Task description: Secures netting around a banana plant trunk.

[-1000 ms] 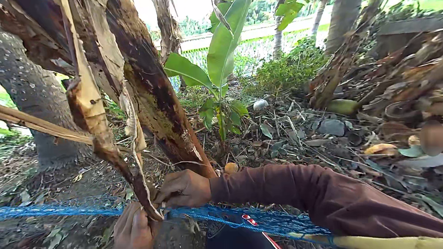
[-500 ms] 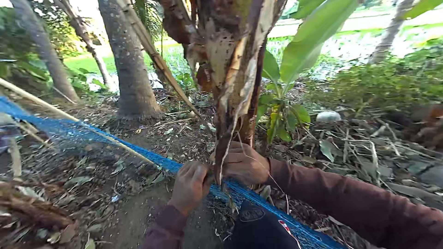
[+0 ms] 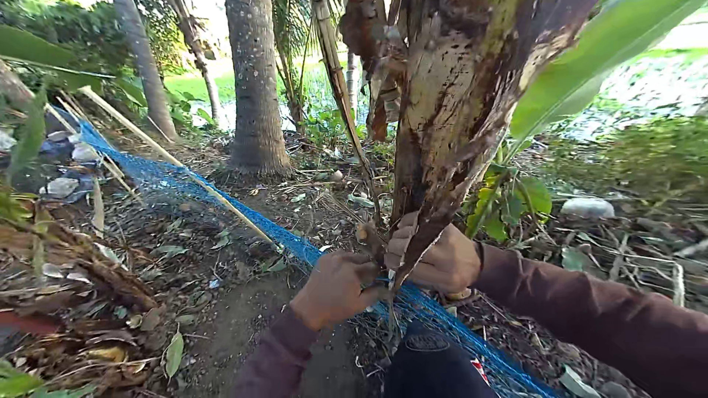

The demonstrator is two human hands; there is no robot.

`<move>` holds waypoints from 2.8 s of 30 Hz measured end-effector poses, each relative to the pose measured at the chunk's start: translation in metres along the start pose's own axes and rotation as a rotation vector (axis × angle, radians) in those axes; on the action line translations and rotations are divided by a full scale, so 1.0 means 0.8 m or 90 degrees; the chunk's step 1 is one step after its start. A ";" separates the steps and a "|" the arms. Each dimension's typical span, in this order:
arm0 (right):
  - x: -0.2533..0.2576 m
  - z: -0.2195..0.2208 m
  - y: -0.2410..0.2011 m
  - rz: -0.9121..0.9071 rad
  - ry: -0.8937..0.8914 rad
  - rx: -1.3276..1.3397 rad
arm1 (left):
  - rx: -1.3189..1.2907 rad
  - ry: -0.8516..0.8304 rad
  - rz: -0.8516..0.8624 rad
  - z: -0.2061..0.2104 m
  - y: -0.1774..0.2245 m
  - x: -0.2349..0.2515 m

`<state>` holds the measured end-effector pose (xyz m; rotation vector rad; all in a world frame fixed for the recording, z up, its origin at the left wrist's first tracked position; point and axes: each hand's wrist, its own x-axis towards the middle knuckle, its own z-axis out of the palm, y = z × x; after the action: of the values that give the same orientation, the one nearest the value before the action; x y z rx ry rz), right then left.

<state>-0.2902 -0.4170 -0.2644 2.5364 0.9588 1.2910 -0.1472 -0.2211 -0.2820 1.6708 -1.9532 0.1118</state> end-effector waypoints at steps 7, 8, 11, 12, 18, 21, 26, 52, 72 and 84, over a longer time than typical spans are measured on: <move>0.017 -0.016 -0.022 0.273 0.091 0.139 | -0.104 -0.212 -0.085 -0.017 -0.005 0.005; 0.015 -0.014 -0.026 0.405 0.101 0.242 | -0.094 -0.187 -0.070 -0.014 -0.007 0.006; 0.008 -0.019 -0.028 0.713 0.175 0.573 | -0.088 -0.159 -0.070 -0.012 -0.010 0.015; 0.004 -0.024 -0.025 0.734 0.159 0.614 | -0.094 -0.149 -0.069 -0.010 -0.012 0.018; -0.081 -0.086 0.050 0.285 -0.121 -0.117 | -0.103 -0.095 -0.026 0.002 -0.023 0.017; -0.101 -0.103 0.046 0.547 -0.025 0.110 | -0.111 -0.086 -0.027 0.003 -0.028 0.027; -0.081 -0.124 0.041 0.892 0.264 0.697 | -0.149 -0.085 -0.030 0.010 -0.041 0.034; -0.196 -0.210 0.181 0.866 -0.330 0.072 | -0.133 -0.011 -0.086 0.024 -0.049 0.068; -0.114 -0.052 0.238 0.991 -0.441 -0.100 | -0.036 -0.146 -0.272 -0.022 -0.038 0.213; -0.073 0.006 0.198 1.057 -0.403 -0.015 | 0.169 -0.215 -0.100 0.067 -0.147 0.263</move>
<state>-0.2362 -0.5755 -0.2448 3.1128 -1.5330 0.3224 -0.0706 -0.4550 -0.2642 2.1261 -2.1113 0.0302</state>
